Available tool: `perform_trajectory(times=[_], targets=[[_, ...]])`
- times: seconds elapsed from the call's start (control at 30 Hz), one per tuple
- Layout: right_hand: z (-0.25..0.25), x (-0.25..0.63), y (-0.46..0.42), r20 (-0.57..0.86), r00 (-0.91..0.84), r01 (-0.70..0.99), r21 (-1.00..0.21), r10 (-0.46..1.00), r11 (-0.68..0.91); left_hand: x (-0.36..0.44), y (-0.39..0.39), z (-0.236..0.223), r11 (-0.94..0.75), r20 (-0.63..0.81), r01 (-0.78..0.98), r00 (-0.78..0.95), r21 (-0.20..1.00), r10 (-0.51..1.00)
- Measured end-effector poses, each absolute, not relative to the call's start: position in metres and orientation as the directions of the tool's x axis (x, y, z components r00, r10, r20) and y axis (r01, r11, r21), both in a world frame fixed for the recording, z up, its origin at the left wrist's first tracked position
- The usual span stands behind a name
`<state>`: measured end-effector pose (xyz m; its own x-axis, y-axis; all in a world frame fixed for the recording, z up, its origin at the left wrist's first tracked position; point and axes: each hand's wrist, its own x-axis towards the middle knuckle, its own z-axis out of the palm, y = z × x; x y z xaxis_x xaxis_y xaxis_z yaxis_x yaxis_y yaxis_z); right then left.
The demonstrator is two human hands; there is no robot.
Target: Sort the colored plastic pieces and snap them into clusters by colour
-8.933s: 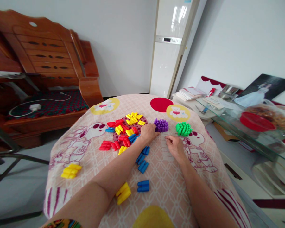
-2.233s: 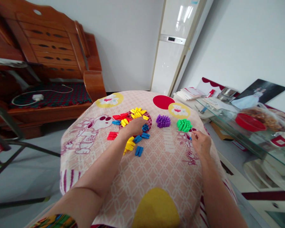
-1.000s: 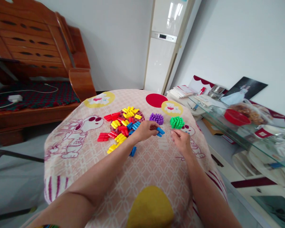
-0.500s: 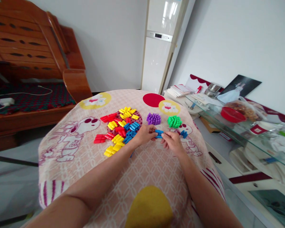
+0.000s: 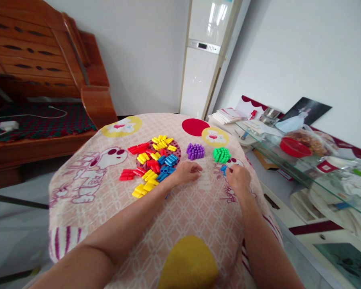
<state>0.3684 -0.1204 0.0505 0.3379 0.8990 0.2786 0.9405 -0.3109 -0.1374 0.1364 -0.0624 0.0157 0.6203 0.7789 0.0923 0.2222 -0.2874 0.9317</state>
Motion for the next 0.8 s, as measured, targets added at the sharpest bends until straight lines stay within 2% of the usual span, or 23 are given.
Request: perform_trajectory(times=[0.07,0.13,0.3,0.43,0.67,0.8], targets=[[0.053,0.371,-0.122,0.211,0.350,0.936,-0.044,0.913,-0.348,0.136,-0.063,0.016,-0.282,0.082,0.230,0.623,0.931,0.778],[0.055,0.373,-0.123,0.164,0.345,0.938,-0.031,0.924,-0.345,0.136,-0.063,0.016,-0.288,0.082,0.240,0.619,0.927,0.781],[0.055,0.387,-0.123,0.130,0.266,0.962,-0.104,0.955,-0.253,0.135,-0.062,0.017,-0.302,0.090,0.256,0.609,0.918,0.788],[0.055,0.399,-0.122,0.103,0.285,0.951,-0.156,0.953,-0.268,0.134,-0.062,0.018,-0.274,0.073,0.249,0.604,0.929,0.794],[0.053,0.408,-0.122,0.230,0.299,0.954,-0.108,0.926,-0.281,0.134,-0.063,0.018,-0.280,0.078,0.256,0.593,0.925,0.801],[0.049,0.408,-0.120,0.240,0.314,0.949,-0.073,0.919,-0.306,0.133,-0.063,0.019,-0.312,0.100,0.269,0.590,0.911,0.801]])
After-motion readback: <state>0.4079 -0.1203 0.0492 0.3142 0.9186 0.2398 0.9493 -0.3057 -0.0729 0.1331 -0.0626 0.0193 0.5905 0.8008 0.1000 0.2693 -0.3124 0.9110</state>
